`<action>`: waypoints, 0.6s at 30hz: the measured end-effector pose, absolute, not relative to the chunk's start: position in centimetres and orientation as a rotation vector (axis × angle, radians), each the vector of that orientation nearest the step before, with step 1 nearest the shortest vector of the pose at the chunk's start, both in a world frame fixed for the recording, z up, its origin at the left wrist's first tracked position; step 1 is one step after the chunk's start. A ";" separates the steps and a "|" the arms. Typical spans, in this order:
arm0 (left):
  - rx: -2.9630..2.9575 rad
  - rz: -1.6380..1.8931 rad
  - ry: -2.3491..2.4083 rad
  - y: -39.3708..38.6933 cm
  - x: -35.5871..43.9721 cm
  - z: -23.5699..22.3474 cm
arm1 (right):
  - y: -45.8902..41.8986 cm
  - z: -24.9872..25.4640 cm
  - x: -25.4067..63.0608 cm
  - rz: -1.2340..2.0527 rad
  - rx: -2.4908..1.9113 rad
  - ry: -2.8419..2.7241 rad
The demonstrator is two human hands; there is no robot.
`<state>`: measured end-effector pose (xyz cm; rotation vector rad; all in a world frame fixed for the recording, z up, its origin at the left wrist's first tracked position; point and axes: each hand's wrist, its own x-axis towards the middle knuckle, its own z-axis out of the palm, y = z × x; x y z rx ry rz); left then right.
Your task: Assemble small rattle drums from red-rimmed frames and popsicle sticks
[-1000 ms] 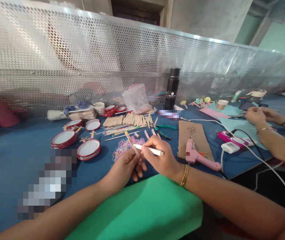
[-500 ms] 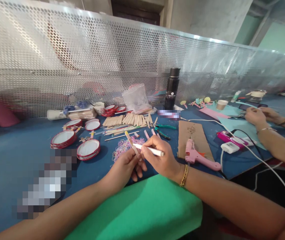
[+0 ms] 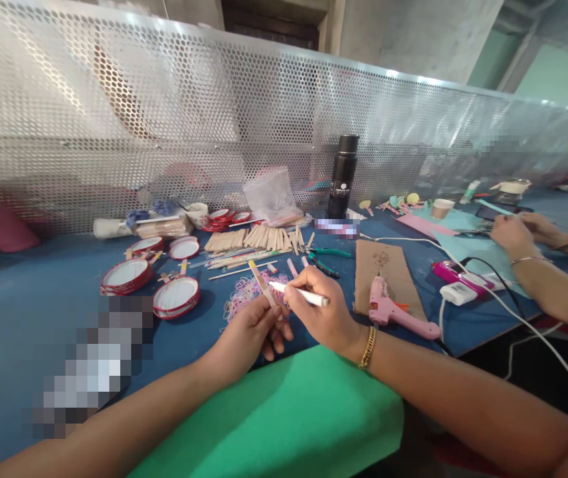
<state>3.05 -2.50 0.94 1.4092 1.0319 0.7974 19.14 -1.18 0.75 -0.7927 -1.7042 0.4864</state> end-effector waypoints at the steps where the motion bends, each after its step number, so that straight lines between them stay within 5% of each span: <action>1: 1.409 0.797 1.031 -2.5 3.0 0.9 | -1.2 0.8 19.1 0.487 -0.788 -1.706; 18: 1.408 0.809 1.028 -2.4 3.1 0.9 | -1.2 0.7 19.2 0.497 -0.799 -1.726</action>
